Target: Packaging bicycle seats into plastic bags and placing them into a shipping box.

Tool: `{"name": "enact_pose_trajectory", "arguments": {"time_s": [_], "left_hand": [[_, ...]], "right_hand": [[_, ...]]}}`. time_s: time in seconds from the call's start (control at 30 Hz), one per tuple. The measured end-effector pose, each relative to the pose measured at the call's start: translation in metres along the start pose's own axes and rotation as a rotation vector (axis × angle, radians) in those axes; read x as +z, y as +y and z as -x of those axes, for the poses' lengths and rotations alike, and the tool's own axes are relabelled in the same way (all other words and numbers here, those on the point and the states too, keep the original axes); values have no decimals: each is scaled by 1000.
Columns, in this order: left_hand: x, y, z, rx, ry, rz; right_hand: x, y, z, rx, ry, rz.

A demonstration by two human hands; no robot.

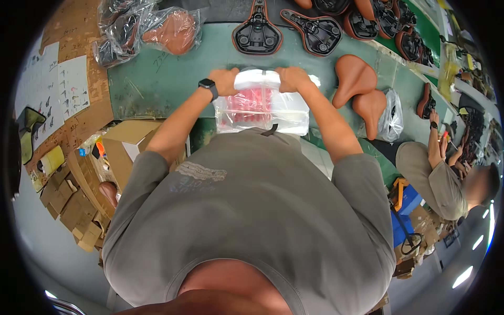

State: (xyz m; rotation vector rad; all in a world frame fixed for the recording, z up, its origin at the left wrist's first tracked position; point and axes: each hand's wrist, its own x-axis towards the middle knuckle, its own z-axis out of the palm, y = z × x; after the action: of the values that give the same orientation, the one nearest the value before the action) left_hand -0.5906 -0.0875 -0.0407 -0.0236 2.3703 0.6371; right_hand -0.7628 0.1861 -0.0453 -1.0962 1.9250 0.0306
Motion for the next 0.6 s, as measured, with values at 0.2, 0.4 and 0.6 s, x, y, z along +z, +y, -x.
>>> {"name": "enact_pose_trajectory", "arguments": {"time_s": [0.2,0.4,0.6], "left_hand": [[30,35,56,47,445,-33],[64,64,98,56,702,-93],[103,57,93,16,740,-100]], "right_hand": [[21,-46,67,89,279,28],[55,-94,121,47,620,-40],[95,-102,113,52,788,26]]}}
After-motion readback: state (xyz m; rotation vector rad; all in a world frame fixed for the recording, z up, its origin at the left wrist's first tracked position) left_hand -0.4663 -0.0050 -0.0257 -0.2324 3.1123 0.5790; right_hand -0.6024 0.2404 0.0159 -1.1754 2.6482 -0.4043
